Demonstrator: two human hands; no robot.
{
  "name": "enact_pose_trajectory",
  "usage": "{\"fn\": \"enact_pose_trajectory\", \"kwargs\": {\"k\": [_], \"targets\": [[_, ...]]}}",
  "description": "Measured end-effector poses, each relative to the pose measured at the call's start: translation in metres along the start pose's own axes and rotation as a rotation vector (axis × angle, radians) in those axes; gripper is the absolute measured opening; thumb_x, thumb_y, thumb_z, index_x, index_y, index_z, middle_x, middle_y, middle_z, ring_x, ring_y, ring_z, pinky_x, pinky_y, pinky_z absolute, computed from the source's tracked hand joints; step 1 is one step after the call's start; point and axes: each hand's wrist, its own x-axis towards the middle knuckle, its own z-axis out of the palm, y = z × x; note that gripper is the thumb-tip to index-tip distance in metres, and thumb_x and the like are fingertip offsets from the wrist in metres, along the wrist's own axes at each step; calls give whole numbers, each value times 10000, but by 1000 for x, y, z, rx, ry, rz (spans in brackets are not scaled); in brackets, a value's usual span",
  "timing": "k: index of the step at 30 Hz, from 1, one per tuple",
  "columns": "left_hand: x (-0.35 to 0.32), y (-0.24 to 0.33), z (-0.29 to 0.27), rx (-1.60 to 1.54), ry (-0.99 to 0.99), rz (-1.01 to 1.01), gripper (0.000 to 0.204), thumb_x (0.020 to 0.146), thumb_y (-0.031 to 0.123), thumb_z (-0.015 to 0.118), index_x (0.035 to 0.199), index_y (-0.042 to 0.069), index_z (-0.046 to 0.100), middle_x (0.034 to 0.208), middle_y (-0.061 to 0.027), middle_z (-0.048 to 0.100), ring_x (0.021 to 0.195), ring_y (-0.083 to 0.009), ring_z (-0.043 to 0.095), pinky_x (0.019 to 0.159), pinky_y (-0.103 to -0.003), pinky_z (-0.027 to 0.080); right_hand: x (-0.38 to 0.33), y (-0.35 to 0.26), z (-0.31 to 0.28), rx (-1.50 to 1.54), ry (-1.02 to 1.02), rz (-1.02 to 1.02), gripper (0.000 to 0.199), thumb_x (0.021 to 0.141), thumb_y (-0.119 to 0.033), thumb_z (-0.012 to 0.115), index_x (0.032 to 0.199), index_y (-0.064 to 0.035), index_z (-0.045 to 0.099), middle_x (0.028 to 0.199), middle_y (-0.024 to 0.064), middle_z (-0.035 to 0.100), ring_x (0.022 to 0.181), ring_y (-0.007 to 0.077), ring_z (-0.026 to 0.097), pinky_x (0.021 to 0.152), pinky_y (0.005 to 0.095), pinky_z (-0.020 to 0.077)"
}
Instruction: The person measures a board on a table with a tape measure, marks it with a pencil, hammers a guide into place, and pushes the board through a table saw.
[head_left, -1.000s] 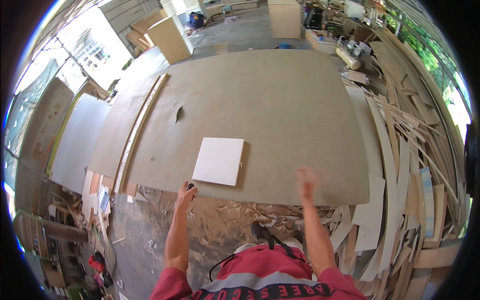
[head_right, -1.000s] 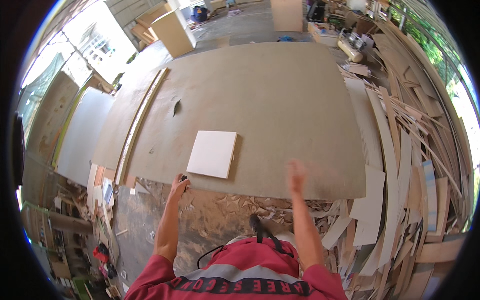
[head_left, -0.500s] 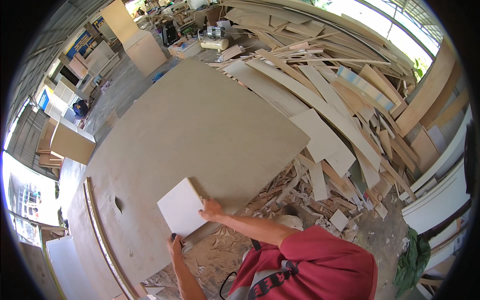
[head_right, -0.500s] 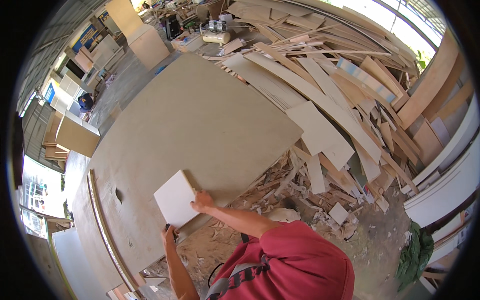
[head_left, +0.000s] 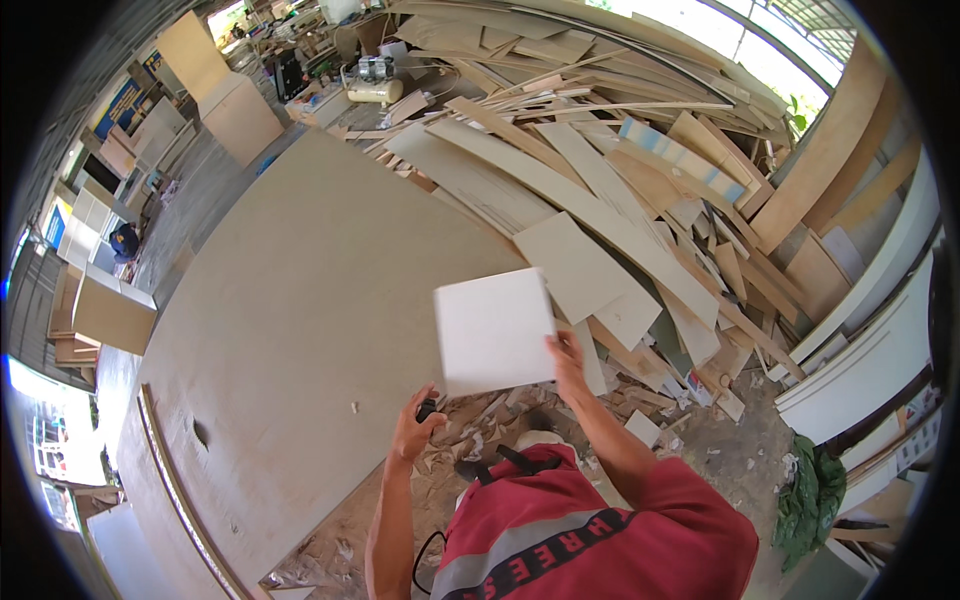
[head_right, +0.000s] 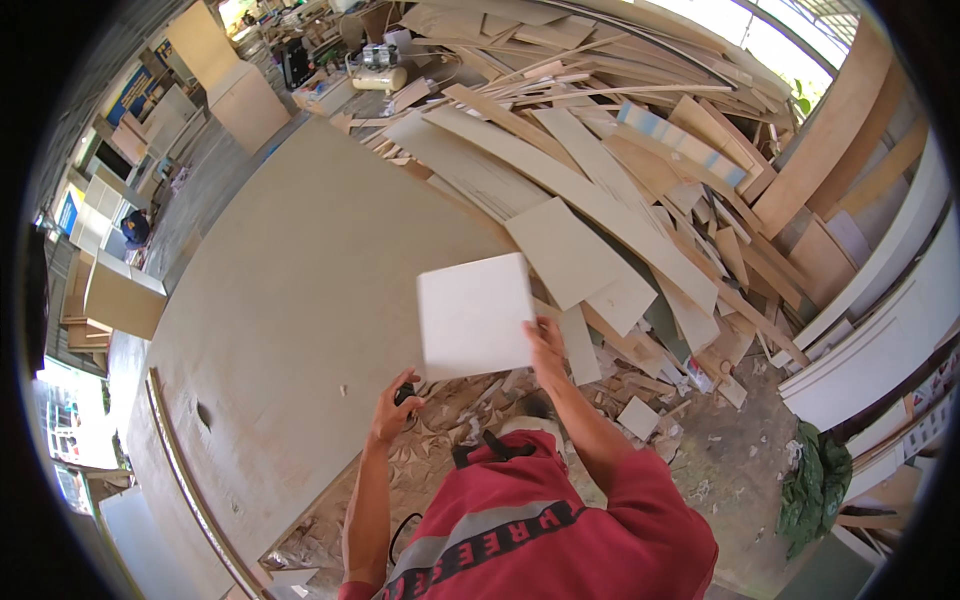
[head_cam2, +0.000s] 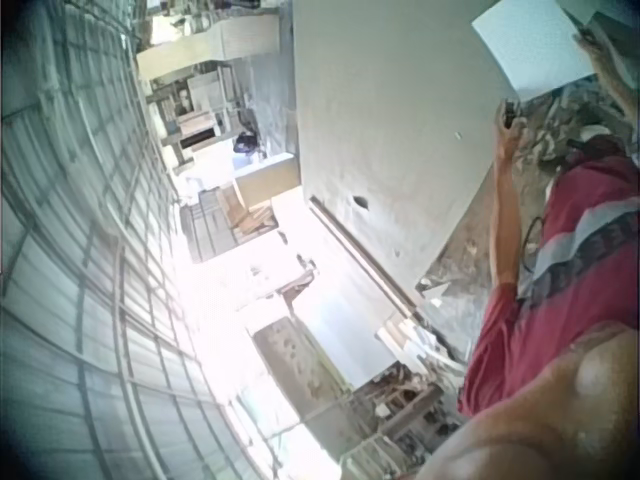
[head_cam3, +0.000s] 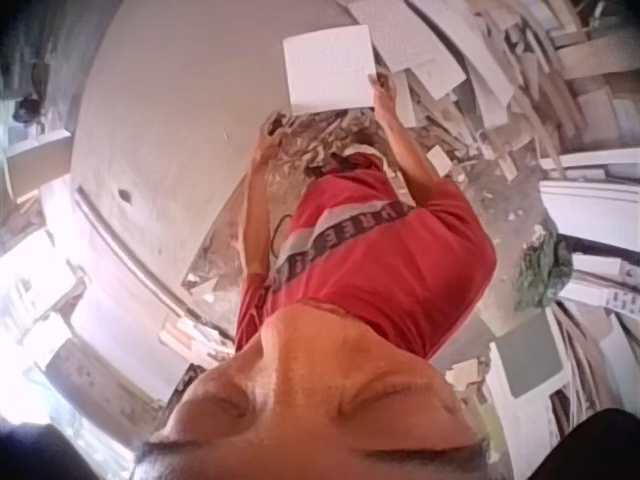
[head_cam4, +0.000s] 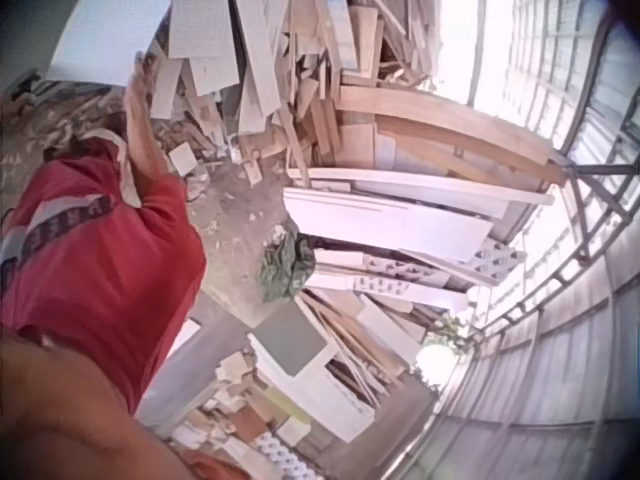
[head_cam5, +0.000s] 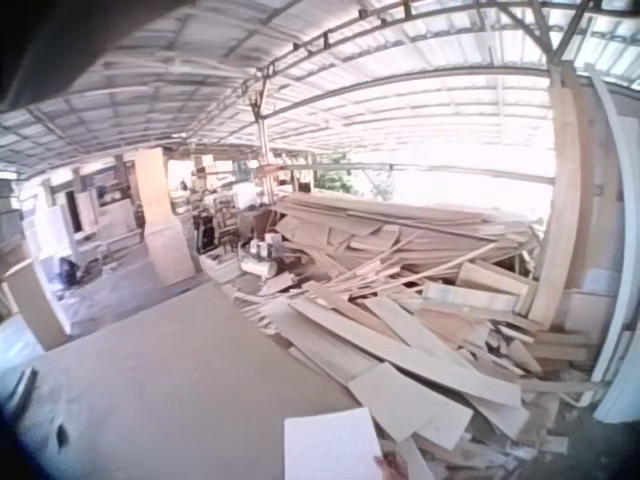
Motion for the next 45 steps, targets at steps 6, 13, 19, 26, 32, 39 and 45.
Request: {"fn": "enact_pose_trajectory", "kwargs": {"k": [6,13,19,26,32,39,45], "targets": [[10,30,43,61,70,54,623,783,119,691,1374,22,518,1188,-98,592,774,-118,556,641,-258,475,36,-9,-164,151,673,-298,308,963,-179,627,1183,-17,483,1034,107,625,940,168,594,831,301,473],[-45,-14,6,-168,483,-99,519,784,151,696,1247,-49,575,983,-124,646,668,-146,598,563,-259,478,115,17,-225,-123,1022,-6,327,952,-151,634,1179,-16,440,1072,154,607,937,264,607,856,362,473],[-138,-50,-18,-430,936,-262,336,813,178,680,1085,-8,620,832,-102,643,652,-217,633,506,-329,494,181,50,-170,-6,874,300,269,958,-132,606,1152,-12,464,1000,121,582,908,248,575,838,352,460],[-237,-65,-3,-772,1081,-362,174,852,185,675,914,38,607,777,-84,606,622,-226,593,525,-346,486,250,102,-183,-66,362,293,552,913,-132,592,1429,-32,421,971,49,580,686,122,496,566,303,418],[-305,-79,30,-1217,1241,-261,206,884,252,662,854,63,586,761,-72,588,677,-219,584,591,-361,492,176,146,-186,-220,217,404,314,980,-223,496,1189,-3,578,1019,139,642,856,275,677,606,379,545],[-311,-95,16,-1235,1100,-110,181,918,228,627,913,48,602,819,-88,617,730,-239,630,627,-359,507,64,168,-140,-767,-217,432,161,870,-89,567,959,29,631,822,127,651,576,209,620,446,321,470],[-386,-99,-26,-1042,1131,-32,204,934,223,629,995,29,613,860,-87,640,784,-239,663,638,-355,518,-117,137,81,-657,-1247,317,280,877,-187,715,1089,-14,659,908,51,685,786,132,645,674,281,514]]}}
